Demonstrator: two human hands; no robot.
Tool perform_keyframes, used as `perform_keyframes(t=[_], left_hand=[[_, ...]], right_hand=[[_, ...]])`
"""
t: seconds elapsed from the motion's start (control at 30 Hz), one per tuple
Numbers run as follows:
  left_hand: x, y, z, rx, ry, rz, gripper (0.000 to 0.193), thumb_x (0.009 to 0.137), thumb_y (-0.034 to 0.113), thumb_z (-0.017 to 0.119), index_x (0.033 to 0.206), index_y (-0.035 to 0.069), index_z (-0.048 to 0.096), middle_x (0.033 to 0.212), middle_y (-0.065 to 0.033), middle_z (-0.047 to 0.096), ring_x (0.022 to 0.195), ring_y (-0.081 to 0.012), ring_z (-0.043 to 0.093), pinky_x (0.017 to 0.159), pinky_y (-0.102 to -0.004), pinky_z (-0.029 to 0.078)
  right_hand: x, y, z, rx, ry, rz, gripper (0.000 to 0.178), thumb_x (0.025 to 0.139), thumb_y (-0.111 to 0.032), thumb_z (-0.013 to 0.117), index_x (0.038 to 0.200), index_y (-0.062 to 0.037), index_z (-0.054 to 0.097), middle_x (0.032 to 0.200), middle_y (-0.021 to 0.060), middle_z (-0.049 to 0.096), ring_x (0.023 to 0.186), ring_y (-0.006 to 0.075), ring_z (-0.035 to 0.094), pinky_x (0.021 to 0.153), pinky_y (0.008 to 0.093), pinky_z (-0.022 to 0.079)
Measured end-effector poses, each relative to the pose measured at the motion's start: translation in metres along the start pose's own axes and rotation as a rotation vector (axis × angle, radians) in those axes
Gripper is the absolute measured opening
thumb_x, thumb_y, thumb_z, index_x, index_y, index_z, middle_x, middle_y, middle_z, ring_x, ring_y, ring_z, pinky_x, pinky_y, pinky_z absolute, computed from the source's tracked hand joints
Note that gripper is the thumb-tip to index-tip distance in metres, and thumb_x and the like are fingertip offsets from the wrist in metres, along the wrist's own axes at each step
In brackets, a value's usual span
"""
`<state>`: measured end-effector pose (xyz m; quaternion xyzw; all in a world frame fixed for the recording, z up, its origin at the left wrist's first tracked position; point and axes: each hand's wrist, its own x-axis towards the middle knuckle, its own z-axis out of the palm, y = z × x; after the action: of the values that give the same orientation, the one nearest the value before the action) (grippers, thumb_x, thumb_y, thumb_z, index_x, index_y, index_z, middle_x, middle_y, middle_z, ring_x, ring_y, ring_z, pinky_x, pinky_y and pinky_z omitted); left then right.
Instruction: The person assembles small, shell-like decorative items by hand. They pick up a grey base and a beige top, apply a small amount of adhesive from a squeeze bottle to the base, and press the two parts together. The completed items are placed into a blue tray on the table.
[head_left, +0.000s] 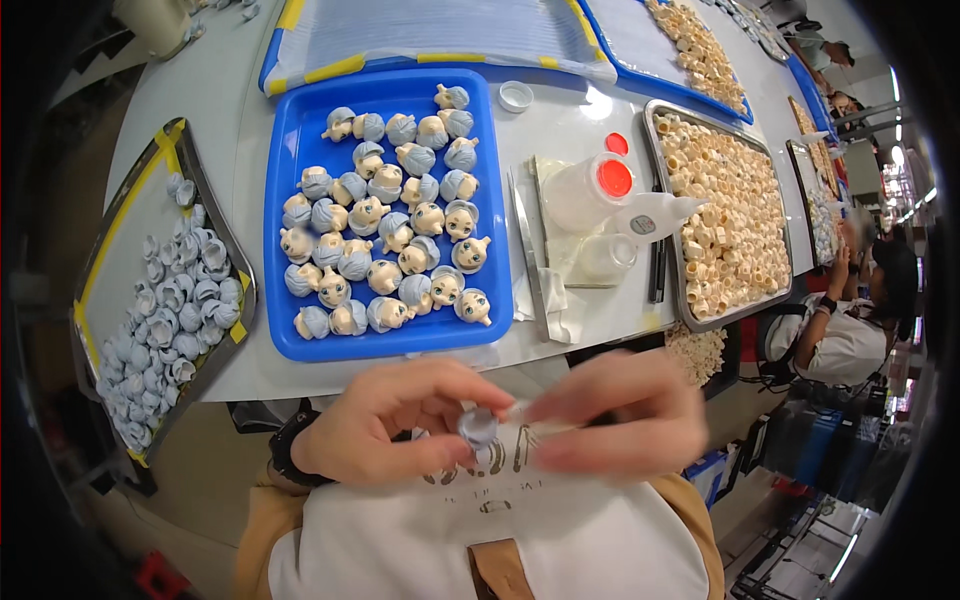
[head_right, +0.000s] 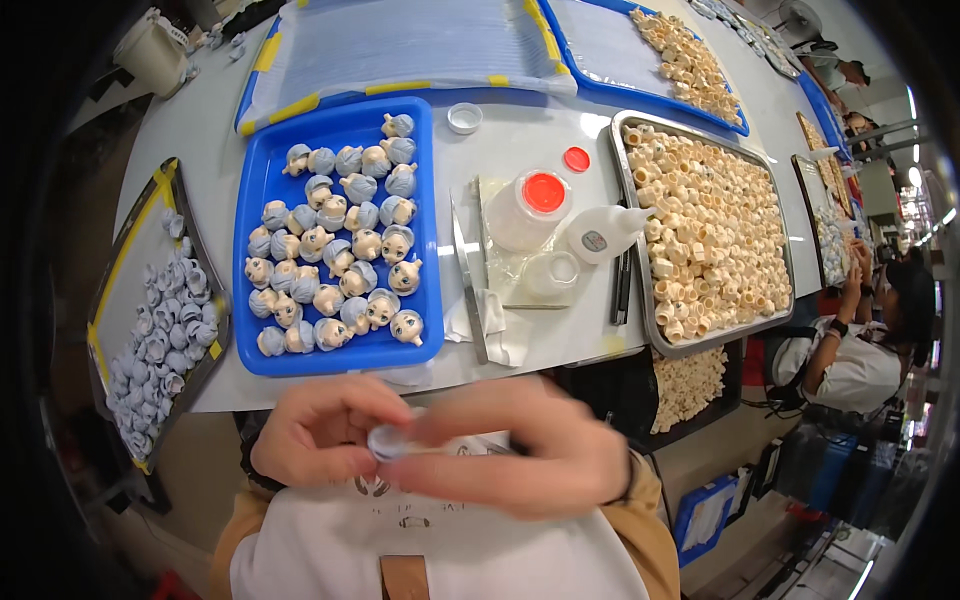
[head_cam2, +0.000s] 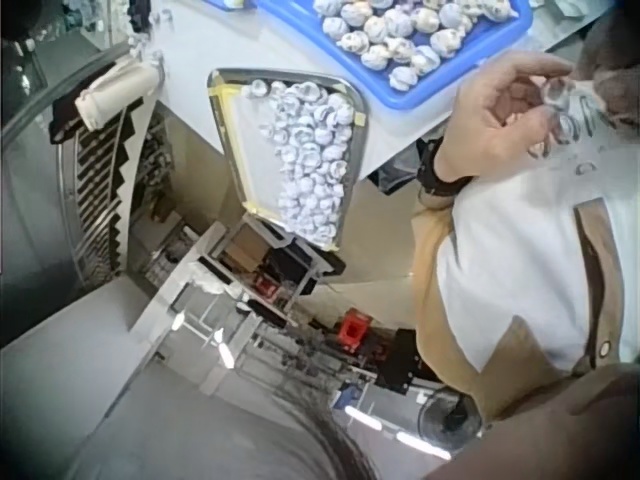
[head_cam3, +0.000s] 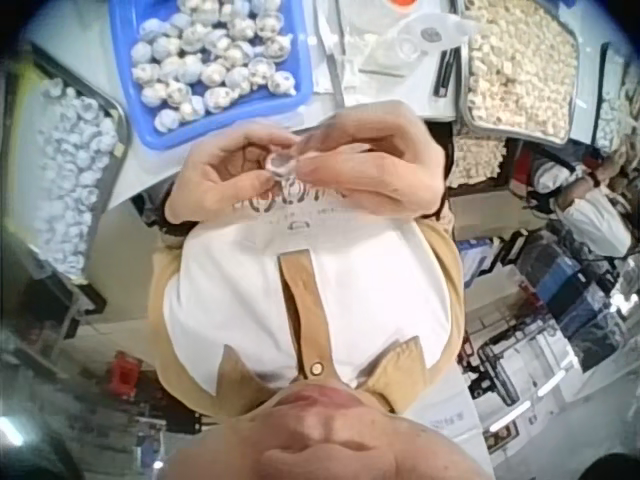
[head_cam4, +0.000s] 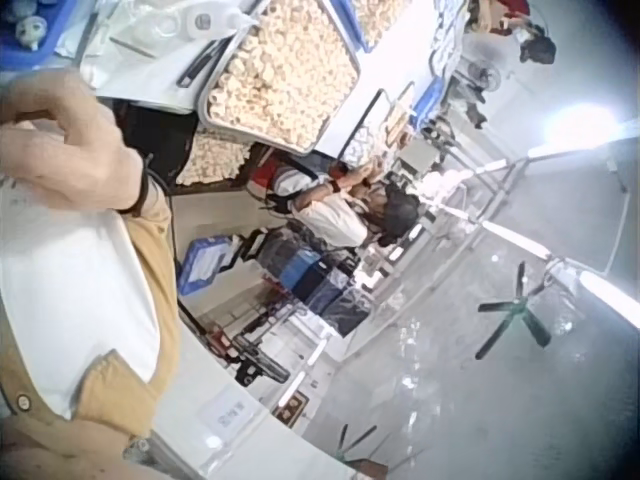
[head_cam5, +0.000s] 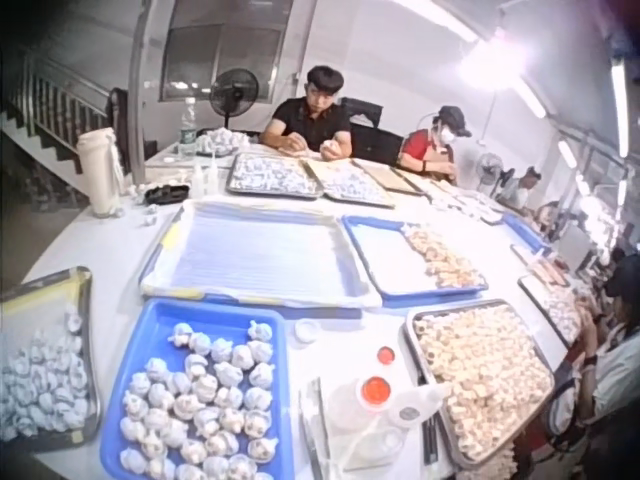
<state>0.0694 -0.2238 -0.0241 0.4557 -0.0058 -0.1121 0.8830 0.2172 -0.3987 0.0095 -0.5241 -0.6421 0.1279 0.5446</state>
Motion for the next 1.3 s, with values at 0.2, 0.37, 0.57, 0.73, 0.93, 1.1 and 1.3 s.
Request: perform_keyframes(t=[0.2,0.37,0.57,0.73,0.93,1.1,1.3], left_hand=[[0.004,0.001,0.002,-0.060,-0.012,0.075,0.041,0.076,-0.012,0.054,0.115,-0.003,0.046,0.108,-0.0104,0.050,0.094,-0.0170,0.056,0.077,-0.0270,0.049],[0.003,0.000,-0.001,-0.049,0.009,-0.026,0.049,0.078,-0.009,0.053,0.124,0.000,0.036,0.112,-0.0124,0.049,0.100,-0.0167,0.054,0.079,-0.0279,0.049],[0.003,-0.003,-0.006,-0.131,0.134,0.199,0.045,0.081,-0.002,0.047,0.124,-0.001,0.033,0.111,-0.0206,0.049,0.095,-0.0253,0.059,0.075,-0.0304,0.051],[0.004,-0.002,-0.007,-0.054,0.207,0.253,0.039,0.080,-0.001,0.051,0.118,-0.007,0.041,0.110,-0.0189,0.051,0.088,-0.0215,0.060,0.072,-0.0278,0.051],[0.002,0.000,-0.005,-0.105,0.202,0.217,0.045,0.081,0.002,0.054,0.122,-0.005,0.037,0.107,-0.0174,0.054,0.085,-0.0205,0.060,0.069,-0.0274,0.050],[0.001,-0.007,-0.008,-0.086,0.222,0.265,0.044,0.081,0.003,0.055,0.121,-0.004,0.038,0.107,-0.0164,0.053,0.087,-0.0212,0.060,0.071,-0.0278,0.050],[0.003,-0.002,-0.005,-0.010,0.258,0.235,0.044,0.080,0.001,0.056,0.121,-0.003,0.039,0.107,-0.0138,0.052,0.092,-0.0209,0.059,0.074,-0.0278,0.050]], right_hand=[[0.012,0.018,0.033,-0.255,0.186,-0.069,0.030,0.058,0.001,0.071,0.086,0.0004,0.063,0.086,0.0134,0.062,0.072,0.0252,0.059,0.061,0.0295,0.049],[0.003,0.001,0.007,-0.352,0.160,0.013,0.036,0.057,0.003,0.067,0.093,0.0006,0.062,0.079,0.0108,0.062,0.065,0.0219,0.057,0.058,0.0287,0.046],[-0.017,0.002,-0.046,-0.915,0.371,0.467,0.031,0.064,0.008,0.065,0.093,-0.0015,0.064,0.086,0.0097,0.060,0.073,0.0218,0.055,0.063,0.0292,0.044],[-0.013,0.014,-0.046,-0.944,0.204,0.436,0.029,0.065,0.003,0.066,0.094,-0.0044,0.065,0.084,0.0078,0.059,0.075,0.0240,0.052,0.064,0.0316,0.043],[-0.015,0.021,-0.046,-0.922,0.193,0.440,0.028,0.065,0.002,0.067,0.092,-0.0046,0.064,0.083,0.0076,0.059,0.075,0.0236,0.051,0.063,0.0315,0.042],[-0.019,0.019,-0.045,-0.915,0.236,0.482,0.026,0.065,0.001,0.068,0.090,-0.0029,0.062,0.084,0.0079,0.059,0.074,0.0240,0.051,0.063,0.0311,0.042],[-0.026,0.019,-0.045,-0.890,0.299,0.471,0.028,0.063,0.001,0.069,0.090,-0.0019,0.061,0.084,0.0089,0.059,0.074,0.0244,0.054,0.064,0.0303,0.043]])
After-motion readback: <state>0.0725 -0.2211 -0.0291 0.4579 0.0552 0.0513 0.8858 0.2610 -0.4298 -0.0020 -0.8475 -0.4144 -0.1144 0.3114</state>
